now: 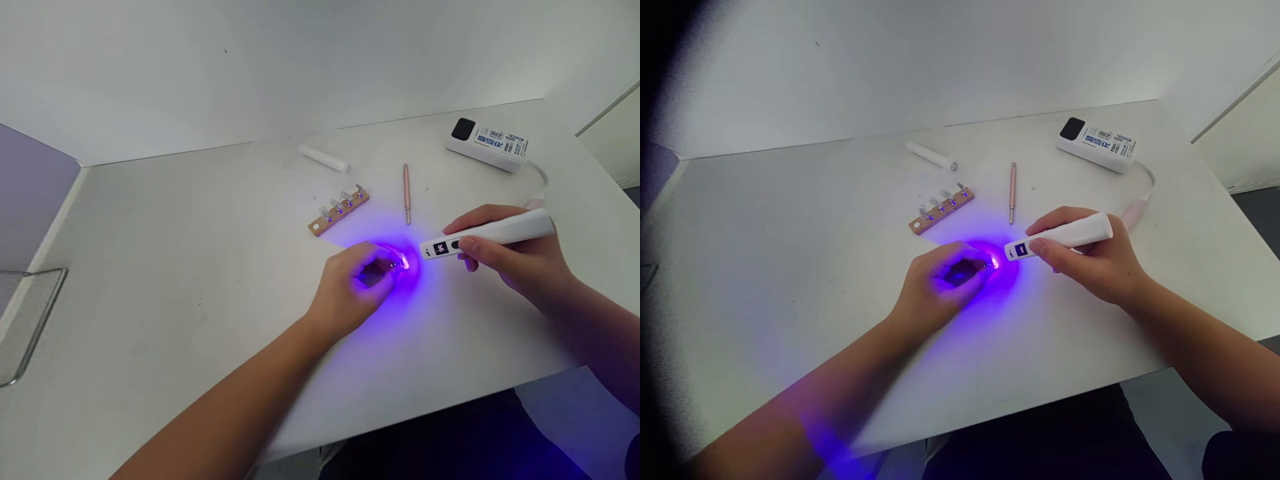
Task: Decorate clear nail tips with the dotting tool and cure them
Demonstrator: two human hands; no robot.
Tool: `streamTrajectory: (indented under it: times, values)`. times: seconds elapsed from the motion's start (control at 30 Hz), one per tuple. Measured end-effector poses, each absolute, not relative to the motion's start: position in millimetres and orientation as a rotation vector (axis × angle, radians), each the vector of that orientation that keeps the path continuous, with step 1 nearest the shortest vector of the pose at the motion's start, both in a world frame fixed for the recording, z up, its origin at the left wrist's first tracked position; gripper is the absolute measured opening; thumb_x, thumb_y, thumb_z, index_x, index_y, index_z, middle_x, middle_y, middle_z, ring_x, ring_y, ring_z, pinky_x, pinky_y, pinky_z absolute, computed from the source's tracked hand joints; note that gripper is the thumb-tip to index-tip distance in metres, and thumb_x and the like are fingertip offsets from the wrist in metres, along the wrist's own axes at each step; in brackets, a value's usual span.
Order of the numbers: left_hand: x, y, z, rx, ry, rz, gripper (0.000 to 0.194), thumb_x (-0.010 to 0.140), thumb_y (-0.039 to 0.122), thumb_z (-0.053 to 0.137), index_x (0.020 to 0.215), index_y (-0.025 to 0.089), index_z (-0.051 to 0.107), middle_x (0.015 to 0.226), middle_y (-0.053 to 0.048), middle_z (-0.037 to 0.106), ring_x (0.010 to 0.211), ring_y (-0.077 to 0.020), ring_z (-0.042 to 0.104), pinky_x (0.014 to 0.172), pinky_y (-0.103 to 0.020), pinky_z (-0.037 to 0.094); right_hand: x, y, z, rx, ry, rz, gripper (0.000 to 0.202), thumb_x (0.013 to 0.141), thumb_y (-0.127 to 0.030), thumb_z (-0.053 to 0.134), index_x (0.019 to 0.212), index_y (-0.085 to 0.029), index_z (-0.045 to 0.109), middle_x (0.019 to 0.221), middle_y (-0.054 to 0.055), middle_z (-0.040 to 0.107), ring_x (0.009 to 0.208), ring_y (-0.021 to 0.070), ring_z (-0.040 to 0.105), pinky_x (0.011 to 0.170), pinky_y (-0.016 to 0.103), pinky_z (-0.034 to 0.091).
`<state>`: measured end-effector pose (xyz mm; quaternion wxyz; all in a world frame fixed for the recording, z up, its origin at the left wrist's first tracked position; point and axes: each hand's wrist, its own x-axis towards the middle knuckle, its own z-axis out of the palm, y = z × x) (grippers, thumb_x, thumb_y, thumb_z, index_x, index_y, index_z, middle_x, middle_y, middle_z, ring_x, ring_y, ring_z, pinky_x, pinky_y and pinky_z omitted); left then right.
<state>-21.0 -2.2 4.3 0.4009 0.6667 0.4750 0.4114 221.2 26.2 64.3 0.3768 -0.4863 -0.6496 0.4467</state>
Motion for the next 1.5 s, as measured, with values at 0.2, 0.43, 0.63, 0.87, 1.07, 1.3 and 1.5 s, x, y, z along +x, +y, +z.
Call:
streamTrajectory:
  times: [0.2, 0.43, 0.63, 0.87, 1.07, 1.3, 1.5]
  values:
    - [-20.0, -1.8, 4.9, 1.676, 1.212, 1.048, 0.010, 0.087, 0.010, 0.069, 0.090, 0.018, 0.074, 0.092, -0.003, 0.081, 0.073, -0.0109, 0.071, 0.063, -0.021, 0.058, 222.6, 25.6, 61.4, -1.261, -1.654, 1.134, 0.004, 0.086, -0.028, 0.084, 0.089, -0.025, 0.085, 0.057, -0.001, 0.068, 0.054, 0.0134, 0.059, 0.047, 0.028, 0.041]
    - [-19.6, -1.9, 5.8, 1.668, 1.229, 1.036, 0.013, 0.086, 0.008, 0.067, 0.089, 0.019, 0.073, 0.094, -0.003, 0.082, 0.075, -0.0123, 0.073, 0.064, -0.023, 0.060, 224.1, 25.5, 61.0, -1.261, -1.662, 1.144, 0.009, 0.086, -0.034, 0.086, 0.090, -0.026, 0.085, 0.058, 0.000, 0.068, 0.054, 0.0150, 0.060, 0.047, 0.030, 0.041]
    - [-19.8, -2.3, 7.6, 1.666, 1.245, 1.026, 0.013, 0.086, 0.009, 0.067, 0.090, 0.020, 0.074, 0.093, -0.003, 0.082, 0.073, -0.0125, 0.072, 0.064, -0.024, 0.059, 224.4, 25.5, 60.2, -1.264, -1.658, 1.135, 0.012, 0.086, -0.037, 0.085, 0.089, -0.025, 0.085, 0.058, 0.000, 0.068, 0.054, 0.0153, 0.061, 0.048, 0.031, 0.042]
    - [-19.9, -1.5, 7.8, 1.664, 1.246, 1.032, 0.013, 0.086, 0.009, 0.066, 0.090, 0.020, 0.074, 0.092, -0.002, 0.081, 0.075, -0.0124, 0.072, 0.066, -0.023, 0.059, 225.4, 25.5, 58.8, -1.232, -1.660, 1.158, 0.010, 0.087, -0.035, 0.085, 0.091, -0.026, 0.085, 0.060, 0.000, 0.068, 0.055, 0.0147, 0.060, 0.049, 0.030, 0.042]
    - [-19.3, -2.0, 6.5, 1.673, 1.248, 1.036, 0.014, 0.086, 0.009, 0.066, 0.090, 0.020, 0.074, 0.091, -0.002, 0.081, 0.076, -0.0127, 0.072, 0.067, -0.024, 0.060, 223.8, 26.4, 61.1, -1.247, -1.672, 1.142, 0.013, 0.086, -0.038, 0.085, 0.090, -0.026, 0.085, 0.059, 0.000, 0.068, 0.054, 0.0153, 0.060, 0.048, 0.031, 0.043]
    - [-19.6, -1.9, 7.2, 1.677, 1.239, 1.042, 0.014, 0.086, 0.009, 0.066, 0.090, 0.020, 0.074, 0.091, -0.002, 0.081, 0.074, -0.0126, 0.072, 0.065, -0.024, 0.059, 224.2, 26.6, 62.5, -1.242, -1.678, 1.142, 0.011, 0.086, -0.037, 0.086, 0.089, -0.027, 0.085, 0.058, 0.000, 0.068, 0.053, 0.0156, 0.061, 0.046, 0.031, 0.042]
    - [-19.4, -1.5, 7.3, 1.688, 1.236, 1.046, 0.013, 0.087, 0.010, 0.066, 0.089, 0.020, 0.073, 0.092, -0.003, 0.082, 0.075, -0.0129, 0.072, 0.066, -0.025, 0.060, 223.7, 26.2, 61.8, -1.244, -1.664, 1.147, 0.014, 0.085, -0.039, 0.087, 0.088, -0.026, 0.085, 0.058, 0.000, 0.068, 0.052, 0.0151, 0.060, 0.047, 0.031, 0.043]
